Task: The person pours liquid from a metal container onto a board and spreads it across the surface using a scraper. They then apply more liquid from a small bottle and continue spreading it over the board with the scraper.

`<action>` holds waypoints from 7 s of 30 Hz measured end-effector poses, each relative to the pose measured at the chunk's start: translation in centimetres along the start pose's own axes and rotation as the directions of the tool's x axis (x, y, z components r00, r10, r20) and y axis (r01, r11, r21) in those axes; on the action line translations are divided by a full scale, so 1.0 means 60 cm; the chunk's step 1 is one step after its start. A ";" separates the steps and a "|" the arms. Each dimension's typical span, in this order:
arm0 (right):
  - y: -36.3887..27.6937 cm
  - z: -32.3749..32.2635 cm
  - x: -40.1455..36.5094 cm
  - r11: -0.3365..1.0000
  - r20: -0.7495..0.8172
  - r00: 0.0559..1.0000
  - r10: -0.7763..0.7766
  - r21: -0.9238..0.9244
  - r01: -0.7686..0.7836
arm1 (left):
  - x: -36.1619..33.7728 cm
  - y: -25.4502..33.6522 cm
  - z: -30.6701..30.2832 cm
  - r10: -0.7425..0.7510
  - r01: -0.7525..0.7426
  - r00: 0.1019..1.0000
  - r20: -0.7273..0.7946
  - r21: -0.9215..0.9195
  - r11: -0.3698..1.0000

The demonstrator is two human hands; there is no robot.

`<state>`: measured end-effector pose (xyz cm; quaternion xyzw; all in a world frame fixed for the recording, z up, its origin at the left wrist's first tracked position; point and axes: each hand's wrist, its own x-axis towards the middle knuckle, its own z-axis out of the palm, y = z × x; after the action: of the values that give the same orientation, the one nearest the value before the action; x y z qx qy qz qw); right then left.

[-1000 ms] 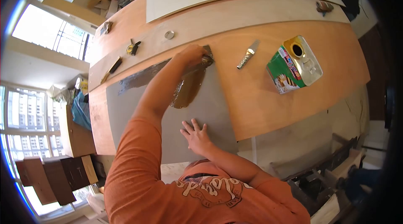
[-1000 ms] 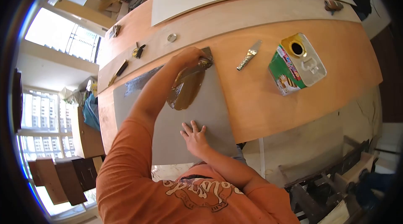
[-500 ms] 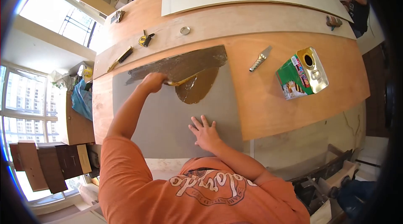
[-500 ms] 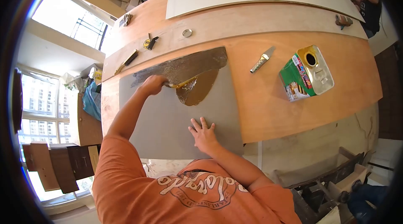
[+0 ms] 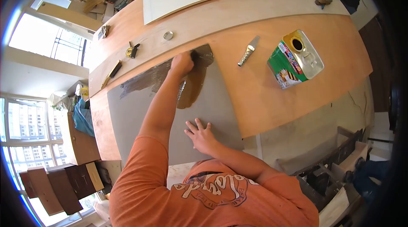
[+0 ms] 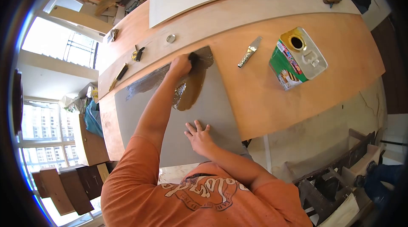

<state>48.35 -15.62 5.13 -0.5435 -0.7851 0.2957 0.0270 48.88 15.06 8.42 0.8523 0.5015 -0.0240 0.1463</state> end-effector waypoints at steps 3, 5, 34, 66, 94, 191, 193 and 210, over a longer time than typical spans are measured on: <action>0.002 0.022 0.003 0.998 -0.069 0.998 -0.002 -0.062 -0.002 | -0.004 0.088 0.015 0.150 -0.165 0.978 0.143 0.100 0.981; 0.001 0.025 0.006 0.998 -0.068 0.998 0.005 -0.058 -0.009 | -0.016 0.102 0.055 0.274 -0.286 0.956 0.104 0.117 0.951; -0.002 0.008 -0.002 0.998 -0.061 0.998 0.004 -0.067 -0.008 | -0.199 0.048 0.002 0.529 -0.526 0.815 -0.236 0.083 0.847; -0.012 0.000 -0.005 0.997 -0.038 0.997 0.073 0.008 -0.073 | -0.012 0.074 0.018 0.548 -0.608 0.794 0.263 0.322 0.726; -0.026 -0.024 -0.004 0.993 0.049 0.992 0.117 -0.024 -0.116 | -0.046 -0.135 -0.030 0.636 -0.704 0.709 0.304 0.343 0.622; -0.031 0.091 -0.016 0.984 -0.317 0.933 0.172 0.007 -0.179 | -0.141 0.285 -0.058 0.632 -0.688 0.691 0.352 0.590 0.423; -0.032 0.095 -0.013 0.984 -0.323 0.930 0.174 0.012 -0.180 | -0.160 0.233 -0.040 0.692 -0.688 0.679 0.247 0.545 0.480; -0.028 0.086 -0.026 0.982 -0.318 0.931 0.180 0.002 -0.189 | 0.000 0.365 0.043 0.470 -0.750 0.627 0.621 0.645 0.148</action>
<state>45.68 -19.63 2.16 -0.6555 -0.7202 0.1948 0.1171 68.00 4.42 10.91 0.9114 -0.0076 -0.3300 -0.2455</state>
